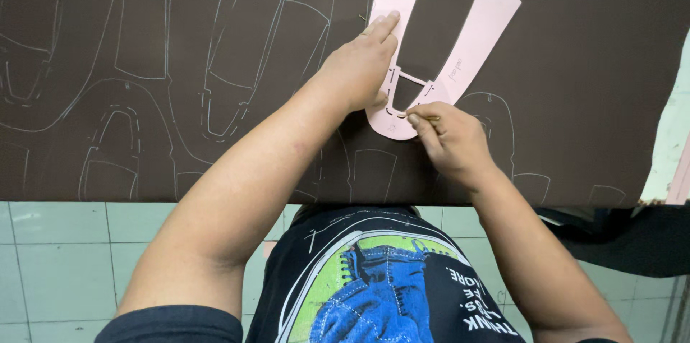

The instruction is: The person picks pink paper shoe pattern pieces from a cluttered work table, carries them to a large brown paper sheet with pre-drawn shoe outlines, and lays each piece on a matching outline. They hold the pieces in place and trace around them with a pen, working through the pieces one at a time.

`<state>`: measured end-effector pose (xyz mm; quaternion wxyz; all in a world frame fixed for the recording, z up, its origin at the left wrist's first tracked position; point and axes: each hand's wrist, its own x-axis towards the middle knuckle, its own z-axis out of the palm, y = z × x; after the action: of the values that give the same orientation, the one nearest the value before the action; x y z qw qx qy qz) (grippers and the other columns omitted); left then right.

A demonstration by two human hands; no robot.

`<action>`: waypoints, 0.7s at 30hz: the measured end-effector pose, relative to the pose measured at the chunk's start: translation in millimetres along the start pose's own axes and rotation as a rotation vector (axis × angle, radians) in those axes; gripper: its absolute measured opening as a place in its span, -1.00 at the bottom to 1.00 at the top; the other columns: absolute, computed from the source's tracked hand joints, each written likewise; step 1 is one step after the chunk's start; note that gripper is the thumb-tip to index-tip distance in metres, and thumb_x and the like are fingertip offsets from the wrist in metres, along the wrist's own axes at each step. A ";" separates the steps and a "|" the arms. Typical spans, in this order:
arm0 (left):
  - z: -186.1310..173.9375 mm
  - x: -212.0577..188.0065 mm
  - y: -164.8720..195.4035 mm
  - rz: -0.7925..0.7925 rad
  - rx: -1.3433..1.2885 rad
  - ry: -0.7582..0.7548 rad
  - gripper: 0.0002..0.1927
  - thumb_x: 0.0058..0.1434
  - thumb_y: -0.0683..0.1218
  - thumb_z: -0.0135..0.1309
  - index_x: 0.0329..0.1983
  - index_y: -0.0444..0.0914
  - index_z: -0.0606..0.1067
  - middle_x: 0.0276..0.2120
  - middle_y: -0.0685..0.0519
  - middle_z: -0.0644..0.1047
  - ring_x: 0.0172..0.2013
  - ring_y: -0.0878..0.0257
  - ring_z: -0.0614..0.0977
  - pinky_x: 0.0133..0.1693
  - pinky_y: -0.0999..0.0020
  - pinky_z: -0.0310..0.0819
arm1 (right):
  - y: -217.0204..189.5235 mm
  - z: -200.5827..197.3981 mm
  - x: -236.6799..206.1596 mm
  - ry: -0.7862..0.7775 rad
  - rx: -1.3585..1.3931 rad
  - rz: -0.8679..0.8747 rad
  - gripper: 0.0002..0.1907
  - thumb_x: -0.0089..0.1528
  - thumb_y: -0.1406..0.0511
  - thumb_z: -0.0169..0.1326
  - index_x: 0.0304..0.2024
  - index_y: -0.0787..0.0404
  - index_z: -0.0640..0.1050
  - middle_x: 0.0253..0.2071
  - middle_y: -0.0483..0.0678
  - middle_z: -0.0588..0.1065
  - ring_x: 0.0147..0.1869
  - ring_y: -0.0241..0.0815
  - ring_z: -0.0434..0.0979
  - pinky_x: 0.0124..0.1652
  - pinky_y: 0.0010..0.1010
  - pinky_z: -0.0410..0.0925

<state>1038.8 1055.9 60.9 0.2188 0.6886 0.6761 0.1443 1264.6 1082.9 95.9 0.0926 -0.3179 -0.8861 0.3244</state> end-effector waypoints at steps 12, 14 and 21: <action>-9.4 -4.4 16.9 -0.121 -0.009 -0.075 -0.02 -0.23 -0.01 0.54 0.22 -0.39 0.28 0.48 -0.13 -0.02 0.45 0.00 0.11 0.17 0.15 0.42 | 8.1 -2.3 -4.9 0.029 -0.128 -0.021 -0.87 0.34 0.28 0.16 -0.13 0.18 0.65 -0.24 0.02 0.60 -0.22 0.01 0.63 -0.20 -0.29 0.45; -11.1 -4.4 18.5 -0.123 -0.012 -0.081 -0.01 -0.24 -0.01 0.54 0.22 -0.38 0.28 0.49 -0.12 -0.03 0.45 0.00 0.10 0.18 0.15 0.41 | 9.2 -1.2 -3.5 0.080 -0.086 -0.051 -0.86 0.34 0.28 0.17 -0.12 0.19 0.64 -0.20 0.03 0.61 -0.19 0.00 0.64 -0.19 -0.30 0.45; -12.5 -5.3 19.4 -0.148 -0.019 -0.104 -0.03 -0.24 -0.01 0.55 0.20 -0.38 0.29 0.50 -0.11 -0.06 0.46 0.02 0.08 0.20 0.16 0.39 | 15.8 -2.3 -5.0 0.127 0.010 0.093 -0.86 0.34 0.28 0.16 -0.12 0.20 0.64 -0.22 0.04 0.62 -0.23 -0.07 0.65 -0.20 -0.32 0.46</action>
<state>1049.2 1052.2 81.8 0.2700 0.6412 0.7116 0.0981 1277.3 1090.3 87.8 0.1352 -0.3780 -0.8611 0.3121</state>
